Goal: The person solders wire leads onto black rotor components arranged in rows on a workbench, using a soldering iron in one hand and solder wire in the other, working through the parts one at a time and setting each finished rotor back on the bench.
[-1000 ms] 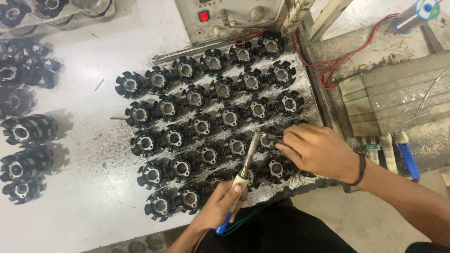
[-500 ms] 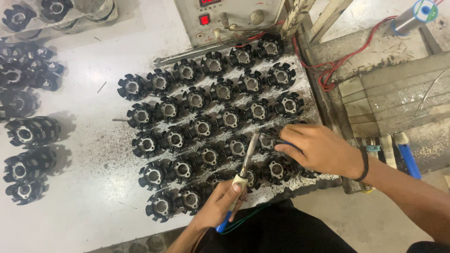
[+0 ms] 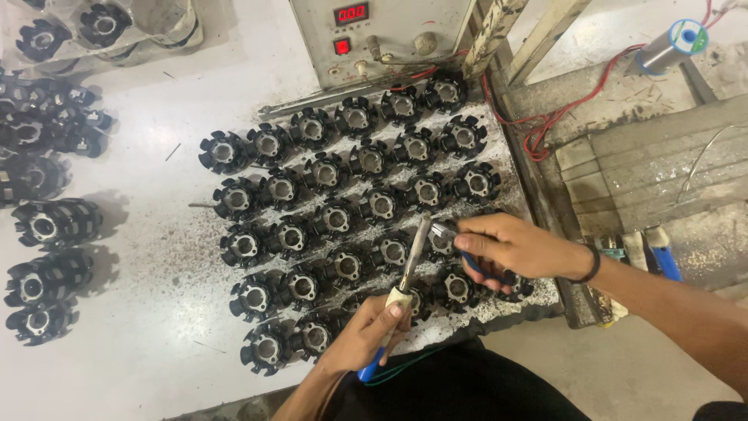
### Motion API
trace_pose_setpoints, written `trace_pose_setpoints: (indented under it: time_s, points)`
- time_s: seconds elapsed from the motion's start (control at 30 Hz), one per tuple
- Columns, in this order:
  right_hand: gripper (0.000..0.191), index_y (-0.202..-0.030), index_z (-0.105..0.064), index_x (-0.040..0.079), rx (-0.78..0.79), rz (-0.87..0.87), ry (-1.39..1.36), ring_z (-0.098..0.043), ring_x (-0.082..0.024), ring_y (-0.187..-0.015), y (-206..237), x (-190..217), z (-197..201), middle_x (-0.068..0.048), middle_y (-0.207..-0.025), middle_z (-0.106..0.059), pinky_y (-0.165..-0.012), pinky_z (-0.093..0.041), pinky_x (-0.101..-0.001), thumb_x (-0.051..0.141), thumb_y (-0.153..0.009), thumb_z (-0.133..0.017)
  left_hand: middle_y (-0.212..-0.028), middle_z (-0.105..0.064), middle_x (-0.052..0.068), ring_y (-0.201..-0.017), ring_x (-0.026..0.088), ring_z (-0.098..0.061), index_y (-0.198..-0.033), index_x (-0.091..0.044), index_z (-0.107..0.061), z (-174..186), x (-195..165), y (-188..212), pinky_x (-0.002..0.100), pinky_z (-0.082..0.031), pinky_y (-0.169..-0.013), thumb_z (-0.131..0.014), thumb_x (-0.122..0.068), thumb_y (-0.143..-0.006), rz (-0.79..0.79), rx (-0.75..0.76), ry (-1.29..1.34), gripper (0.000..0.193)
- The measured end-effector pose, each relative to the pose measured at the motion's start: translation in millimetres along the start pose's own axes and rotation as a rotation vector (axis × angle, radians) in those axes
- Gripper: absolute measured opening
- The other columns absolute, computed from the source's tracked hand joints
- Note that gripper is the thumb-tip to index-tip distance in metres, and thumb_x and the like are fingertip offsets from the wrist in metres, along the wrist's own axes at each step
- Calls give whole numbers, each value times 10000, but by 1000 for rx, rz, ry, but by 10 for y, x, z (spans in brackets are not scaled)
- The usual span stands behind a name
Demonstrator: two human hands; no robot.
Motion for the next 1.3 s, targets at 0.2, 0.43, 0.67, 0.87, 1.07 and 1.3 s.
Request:
trace_pose_setpoints:
  time_s: [0.2,0.43,0.67,0.87,1.07,1.3]
  points:
    - [333,-931,-616,47,36,255,209,-711,-154,-700,28,185,50,-64,-808,-731,-622,-552,-303,314,-1071,-475,-716,-475,31,-512,80,-481,-925,-9,-541,19,-40,10,230,-417,-406,-415,-464,-1116,-39,-23,-68,509]
    - [258,-891,-576,39,-424,528,1177,-668,-310,-741,273,569,-25,-136,-844,-622,-575,-544,-405,284,-931,-645,-760,-484,22,-520,79,-479,-962,-8,-545,-55,-33,29,234,-404,-385,-395,-485,-1094,-18,-40,-8,517]
    - [210,-941,-572,61,-421,517,1071,-653,-326,-636,252,611,-70,-104,-734,-630,-556,-512,-426,259,-975,-632,-764,-463,16,-523,71,-475,-935,-21,-526,-87,-88,6,223,-417,-391,-386,-478,-1112,-54,-2,6,510]
    - [277,-888,-553,67,-100,-23,363,-597,-179,-493,8,260,38,-48,-644,-641,-472,-499,-359,302,-1031,-518,-764,-462,19,-516,78,-491,-928,-30,-520,-68,-58,-10,230,-433,-378,-393,-485,-1100,-38,-1,0,502]
    - [232,-895,-555,86,-205,228,678,-664,-208,-559,14,496,41,-53,-673,-659,-505,-523,-364,292,-1001,-550,-779,-474,18,-521,75,-494,-919,-31,-518,-38,-22,-34,225,-419,-379,-400,-490,-1098,-33,-44,-14,506]
    - [200,-893,-587,113,-561,660,1528,-682,-294,-676,272,859,-99,-102,-779,-594,-574,-571,-432,309,-886,-628,-800,-476,13,-546,78,-501,-951,-46,-525,-40,-84,-28,227,-402,-394,-414,-489,-1086,-45,-47,18,476]
Point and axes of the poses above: each hand's wrist, its own y-axis away from the middle knuckle, its own z-axis out of the back of the hand, x = y × z, the point moved 5 cm from there along -y, towards the middle knuckle
